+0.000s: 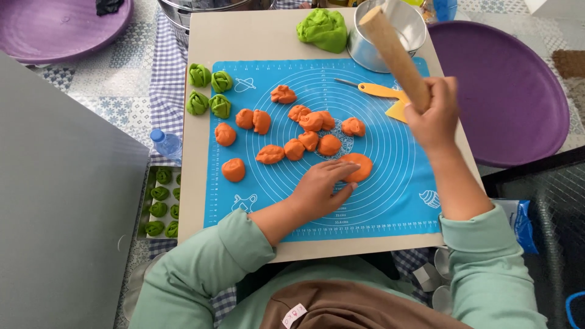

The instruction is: Flattening small dough balls with a rolling pin and shaping them into decorative forms on a silicone mat.

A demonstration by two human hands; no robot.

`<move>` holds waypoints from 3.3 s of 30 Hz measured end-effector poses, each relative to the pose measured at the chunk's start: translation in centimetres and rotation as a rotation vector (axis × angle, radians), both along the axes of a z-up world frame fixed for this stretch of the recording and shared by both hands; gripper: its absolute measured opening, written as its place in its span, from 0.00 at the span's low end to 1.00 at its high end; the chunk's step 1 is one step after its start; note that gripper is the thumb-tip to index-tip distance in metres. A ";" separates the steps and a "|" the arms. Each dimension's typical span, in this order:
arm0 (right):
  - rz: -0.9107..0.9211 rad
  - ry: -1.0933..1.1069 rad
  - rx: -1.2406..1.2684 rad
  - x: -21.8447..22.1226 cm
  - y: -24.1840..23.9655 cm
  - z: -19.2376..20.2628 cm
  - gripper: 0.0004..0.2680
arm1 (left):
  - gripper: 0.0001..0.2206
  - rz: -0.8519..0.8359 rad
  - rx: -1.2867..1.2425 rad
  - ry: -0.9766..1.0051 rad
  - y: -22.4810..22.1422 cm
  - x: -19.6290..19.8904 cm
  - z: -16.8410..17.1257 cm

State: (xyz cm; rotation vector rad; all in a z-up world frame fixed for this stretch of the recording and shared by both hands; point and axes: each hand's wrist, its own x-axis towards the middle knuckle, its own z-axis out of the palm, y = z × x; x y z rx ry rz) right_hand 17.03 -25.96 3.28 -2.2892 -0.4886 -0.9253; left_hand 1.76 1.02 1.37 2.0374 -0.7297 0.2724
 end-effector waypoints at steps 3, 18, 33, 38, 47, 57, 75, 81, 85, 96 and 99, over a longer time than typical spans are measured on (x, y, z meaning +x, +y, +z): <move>0.161 0.208 0.301 -1.9 3.2 0.9 0.15 | 0.13 0.032 0.010 -0.011 0.0 0.5 -1.2; 0.484 0.473 0.935 1.1 5.6 -6.2 0.13 | 0.24 0.420 0.637 -0.379 2.2 5.1 -3.5; 0.333 0.581 0.708 0.1 5.6 -3.8 0.13 | 0.14 0.546 0.515 -0.604 2.6 13.5 -5.6; 0.335 0.572 0.761 -0.6 6.0 -2.6 0.11 | 0.09 0.412 -0.103 -0.108 1.4 15.7 1.9; 0.311 0.568 0.774 -0.3 5.8 -2.5 0.11 | 0.23 0.363 0.260 0.083 -0.3 18.4 2.7; 0.275 0.633 0.682 -0.5 5.9 -2.3 0.13 | 0.21 0.437 0.784 -0.113 3.3 15.0 -5.2; 0.307 0.633 0.741 -0.2 5.7 -2.4 0.12 | 0.18 0.316 0.368 -0.265 4.1 9.6 3.0; 0.302 0.633 0.762 -0.5 5.9 -2.3 0.12 | 0.16 0.380 0.080 -0.249 4.1 13.3 2.7; 0.356 0.613 0.768 -0.2 5.6 -2.7 0.12 | 0.18 0.352 -0.677 0.506 1.6 14.2 4.3; 0.638 0.589 0.850 -1.6 6.1 -3.1 0.16 | 0.18 -0.123 -0.741 0.527 -1.2 11.5 2.1; 0.517 0.508 0.770 -1.3 5.2 -3.4 0.18 | 0.17 -0.057 -0.719 0.573 -0.9 11.6 1.5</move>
